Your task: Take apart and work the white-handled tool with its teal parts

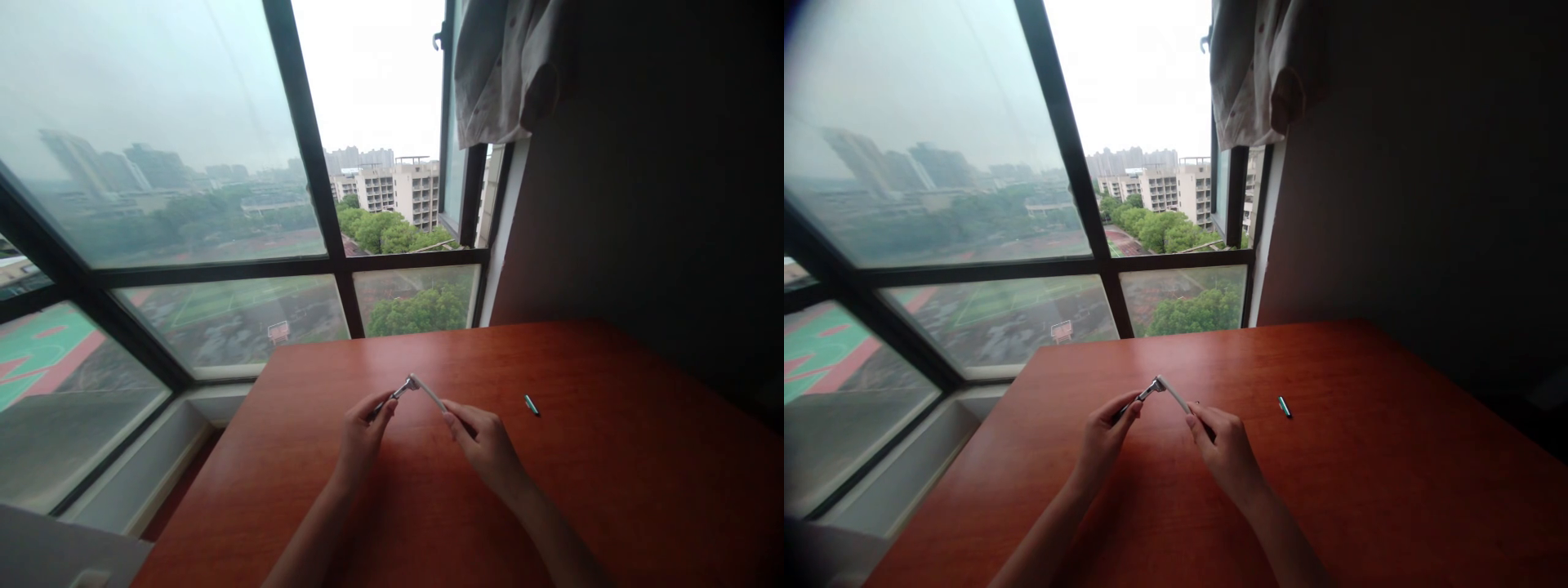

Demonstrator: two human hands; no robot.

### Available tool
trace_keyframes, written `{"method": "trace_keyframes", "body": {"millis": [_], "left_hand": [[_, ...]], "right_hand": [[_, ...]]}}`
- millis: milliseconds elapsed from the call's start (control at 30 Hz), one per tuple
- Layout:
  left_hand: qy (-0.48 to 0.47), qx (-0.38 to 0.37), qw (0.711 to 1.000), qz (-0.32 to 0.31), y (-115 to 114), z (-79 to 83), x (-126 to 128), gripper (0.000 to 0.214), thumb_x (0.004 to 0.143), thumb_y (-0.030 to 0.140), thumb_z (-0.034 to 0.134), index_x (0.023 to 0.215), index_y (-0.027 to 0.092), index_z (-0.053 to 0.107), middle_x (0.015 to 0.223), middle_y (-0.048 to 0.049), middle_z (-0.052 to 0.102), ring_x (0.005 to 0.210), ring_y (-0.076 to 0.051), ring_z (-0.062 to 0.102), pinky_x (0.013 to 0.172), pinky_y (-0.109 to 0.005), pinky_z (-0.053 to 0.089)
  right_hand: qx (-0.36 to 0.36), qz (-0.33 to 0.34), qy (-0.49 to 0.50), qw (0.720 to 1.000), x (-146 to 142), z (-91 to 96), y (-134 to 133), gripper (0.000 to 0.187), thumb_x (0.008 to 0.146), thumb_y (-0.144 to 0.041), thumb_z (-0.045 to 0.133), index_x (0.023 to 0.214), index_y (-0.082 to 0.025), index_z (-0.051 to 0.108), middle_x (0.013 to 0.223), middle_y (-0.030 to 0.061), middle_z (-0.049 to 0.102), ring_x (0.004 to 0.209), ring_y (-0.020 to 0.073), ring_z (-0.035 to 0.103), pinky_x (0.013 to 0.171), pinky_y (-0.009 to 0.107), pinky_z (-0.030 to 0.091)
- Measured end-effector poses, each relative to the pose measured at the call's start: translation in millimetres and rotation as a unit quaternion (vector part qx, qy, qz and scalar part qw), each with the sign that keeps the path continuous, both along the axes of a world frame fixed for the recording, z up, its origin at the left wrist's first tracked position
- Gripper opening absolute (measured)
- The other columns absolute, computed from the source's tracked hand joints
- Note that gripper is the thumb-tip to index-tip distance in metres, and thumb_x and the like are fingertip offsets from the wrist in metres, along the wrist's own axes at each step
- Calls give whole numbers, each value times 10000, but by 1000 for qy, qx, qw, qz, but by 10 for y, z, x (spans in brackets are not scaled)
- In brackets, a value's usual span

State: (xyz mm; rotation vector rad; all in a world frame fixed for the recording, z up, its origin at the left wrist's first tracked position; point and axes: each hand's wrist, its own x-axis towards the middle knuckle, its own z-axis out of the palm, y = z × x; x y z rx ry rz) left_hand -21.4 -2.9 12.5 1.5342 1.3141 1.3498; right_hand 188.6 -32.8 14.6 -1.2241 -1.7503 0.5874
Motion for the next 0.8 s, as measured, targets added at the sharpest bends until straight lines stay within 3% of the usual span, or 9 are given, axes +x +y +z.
{"method": "trace_keyframes", "body": {"millis": [333, 800], "left_hand": [[3, 2, 1000, -29, -23, 14, 32, 314, 768, 398, 680, 919, 137, 768, 697, -45, 678, 647, -170, 581, 584, -234, 443], [7, 4, 1000, -2, 6, -31, -8, 320, 780, 400, 674, 948, 142, 762, 734, -46, 684, 677, -175, 590, 594, -230, 448]], "right_hand": [[-1, -6, 1, 1000, 2, -16, 8, 397, 945, -379, 412, 995, -123, 710, 637, 34, 621, 589, 171, 588, 575, 250, 416], [-14, 11, 1, 1000, -19, 23, -16, 387, 950, -356, 410, 795, -134, 687, 600, 7, 566, 562, 142, 548, 557, 237, 368]]}}
